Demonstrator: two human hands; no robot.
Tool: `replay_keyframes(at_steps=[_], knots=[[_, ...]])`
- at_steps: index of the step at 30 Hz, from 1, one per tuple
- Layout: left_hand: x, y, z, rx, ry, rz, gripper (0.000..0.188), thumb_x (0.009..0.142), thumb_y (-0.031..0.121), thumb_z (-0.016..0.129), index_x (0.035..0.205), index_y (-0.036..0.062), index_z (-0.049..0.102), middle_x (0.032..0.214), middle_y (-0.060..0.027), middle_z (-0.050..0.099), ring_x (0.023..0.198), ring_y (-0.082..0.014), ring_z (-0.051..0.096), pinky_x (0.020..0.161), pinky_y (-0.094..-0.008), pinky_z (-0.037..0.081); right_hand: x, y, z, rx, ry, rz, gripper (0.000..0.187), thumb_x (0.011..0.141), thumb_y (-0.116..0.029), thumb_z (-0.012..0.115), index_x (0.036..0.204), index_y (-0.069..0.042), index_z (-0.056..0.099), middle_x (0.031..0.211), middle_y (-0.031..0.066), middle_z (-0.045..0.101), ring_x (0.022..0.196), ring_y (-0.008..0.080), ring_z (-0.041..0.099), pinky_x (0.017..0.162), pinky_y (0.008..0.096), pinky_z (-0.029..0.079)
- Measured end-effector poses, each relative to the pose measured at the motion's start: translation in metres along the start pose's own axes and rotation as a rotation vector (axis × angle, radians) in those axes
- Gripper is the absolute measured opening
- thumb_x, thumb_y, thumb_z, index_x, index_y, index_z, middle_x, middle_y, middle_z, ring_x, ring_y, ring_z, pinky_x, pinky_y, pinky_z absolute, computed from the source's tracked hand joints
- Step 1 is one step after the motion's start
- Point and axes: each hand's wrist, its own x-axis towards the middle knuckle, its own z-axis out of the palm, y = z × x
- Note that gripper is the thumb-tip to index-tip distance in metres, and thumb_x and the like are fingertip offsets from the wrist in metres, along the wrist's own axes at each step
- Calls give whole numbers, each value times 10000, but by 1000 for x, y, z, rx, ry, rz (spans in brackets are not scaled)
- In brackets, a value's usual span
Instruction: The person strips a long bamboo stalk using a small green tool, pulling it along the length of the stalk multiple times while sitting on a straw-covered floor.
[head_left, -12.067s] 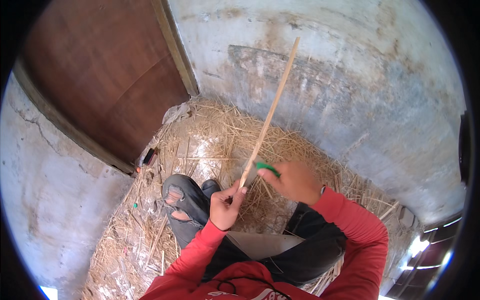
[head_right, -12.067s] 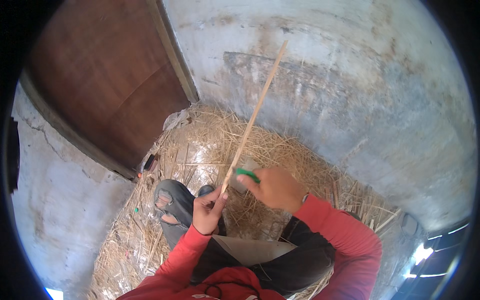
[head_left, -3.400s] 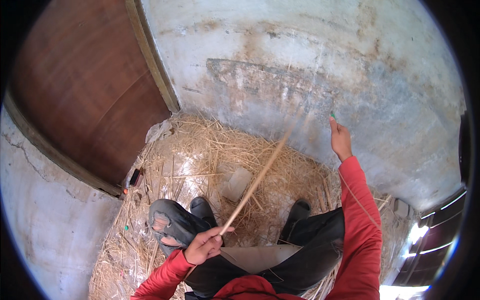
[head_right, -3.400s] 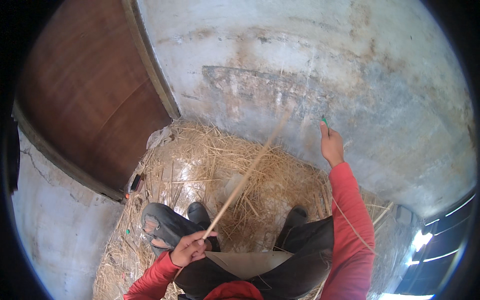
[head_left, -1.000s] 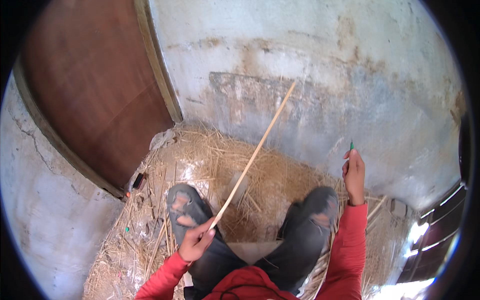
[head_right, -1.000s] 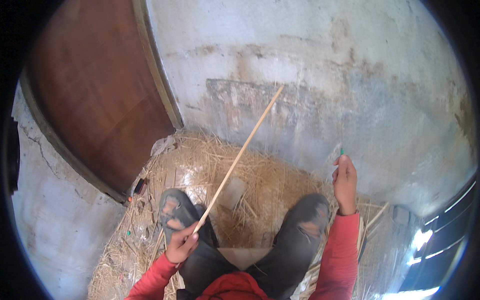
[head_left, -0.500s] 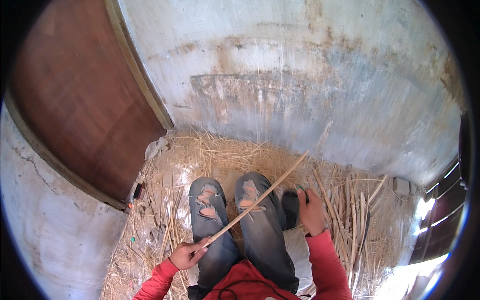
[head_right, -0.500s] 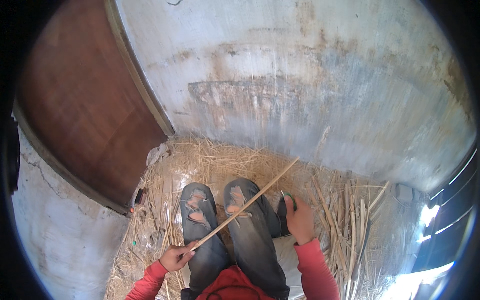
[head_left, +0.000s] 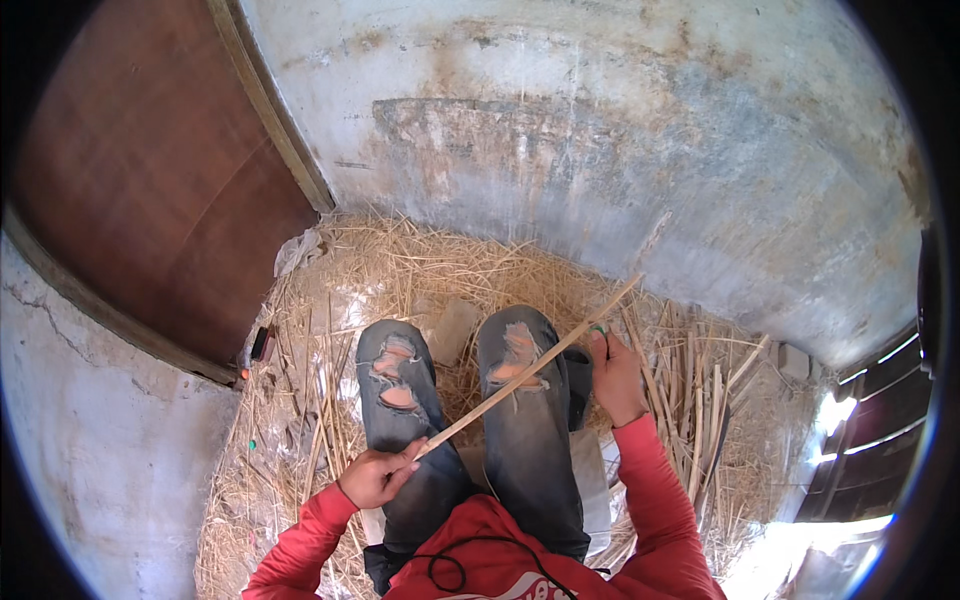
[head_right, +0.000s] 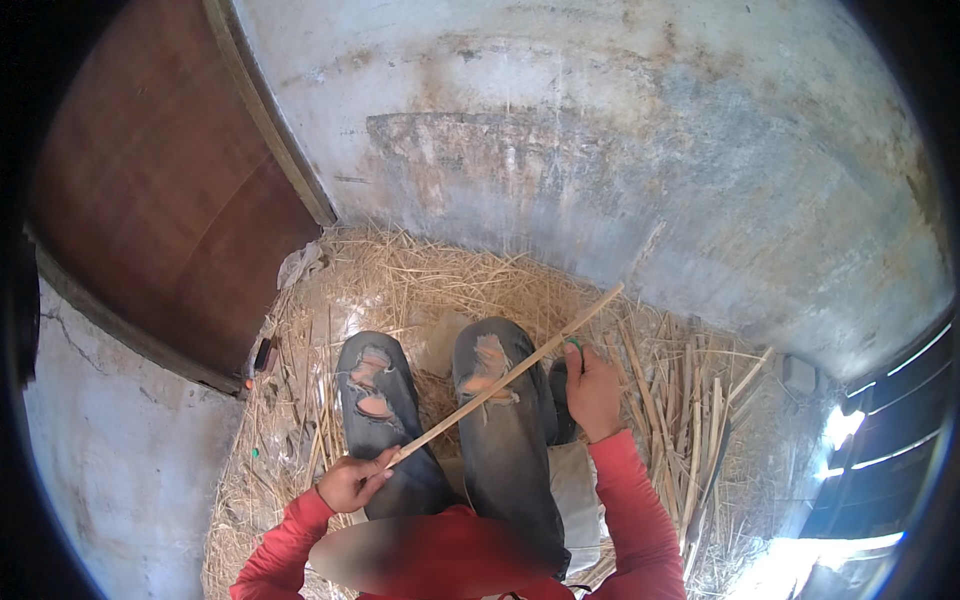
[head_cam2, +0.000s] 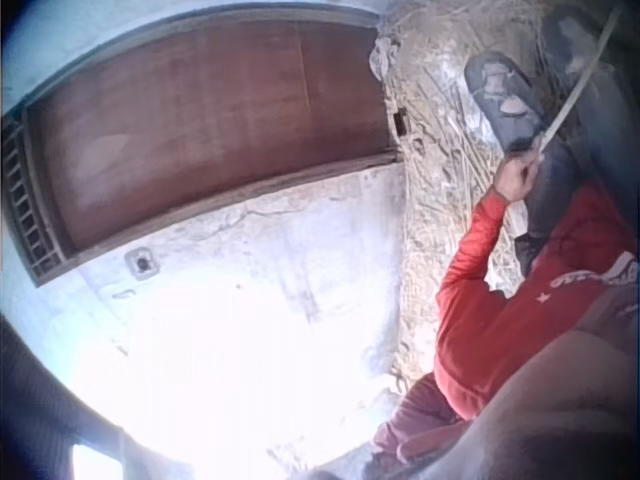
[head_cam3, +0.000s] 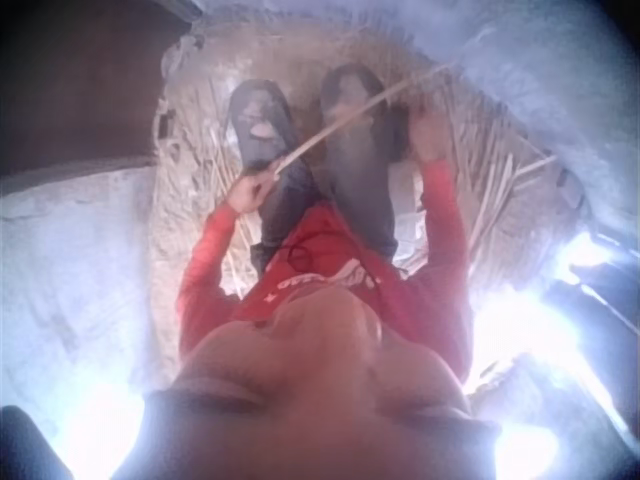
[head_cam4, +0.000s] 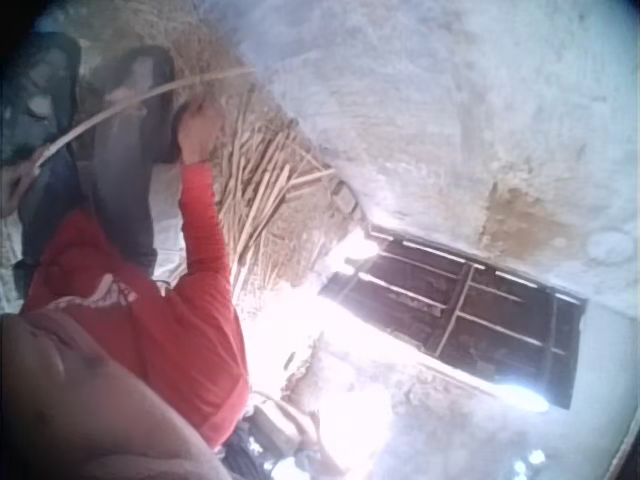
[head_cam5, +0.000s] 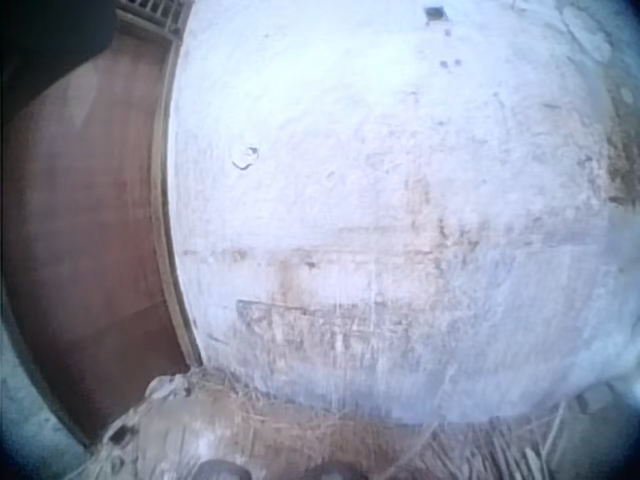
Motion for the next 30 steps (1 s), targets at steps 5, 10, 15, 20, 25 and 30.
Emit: replay_keyframes(at_steps=[5,10,15,20,25,30], knots=[[9,9,7,-119,43,-5,410,996,94,642,1387,-21,596,680,-203,628,498,-211,580,569,-340,501,-5,2,6,6,-60,-22,424,1067,-370,536,889,9,601,739,277,599,713,496,576,627,493,456],[48,32,15,-136,75,12,394,1021,129,610,1383,-27,592,661,-203,598,516,-232,587,571,-362,489,-41,-23,36,15,-120,-171,415,1054,-371,549,875,0,601,752,294,609,743,513,604,629,543,463],[114,58,42,-226,239,84,377,1023,142,608,1355,-37,610,625,-165,526,517,-180,539,556,-354,462,-58,-60,26,99,-247,-185,378,1048,-340,567,875,-8,619,726,287,600,718,494,606,604,514,467],[123,71,24,-336,304,108,354,1018,141,634,1325,-36,640,640,-18,516,584,-92,483,572,-303,446,-62,-85,17,468,-352,19,413,1066,-325,561,804,-9,606,590,91,547,507,250,483,509,353,390],[133,56,-30,-357,525,40,433,1042,157,613,1433,-23,559,692,63,485,611,-14,418,545,-225,344,9,-133,-18,872,-573,193,414,1065,-338,578,746,-73,591,589,-49,464,523,54,387,490,247,304],[187,29,-78,-630,676,11,458,1047,176,609,1457,-13,532,704,84,413,625,-5,356,543,-211,300,99,-208,5,674,-508,-120,383,1025,-396,633,882,-41,643,651,-25,512,554,65,419,517,251,342]])
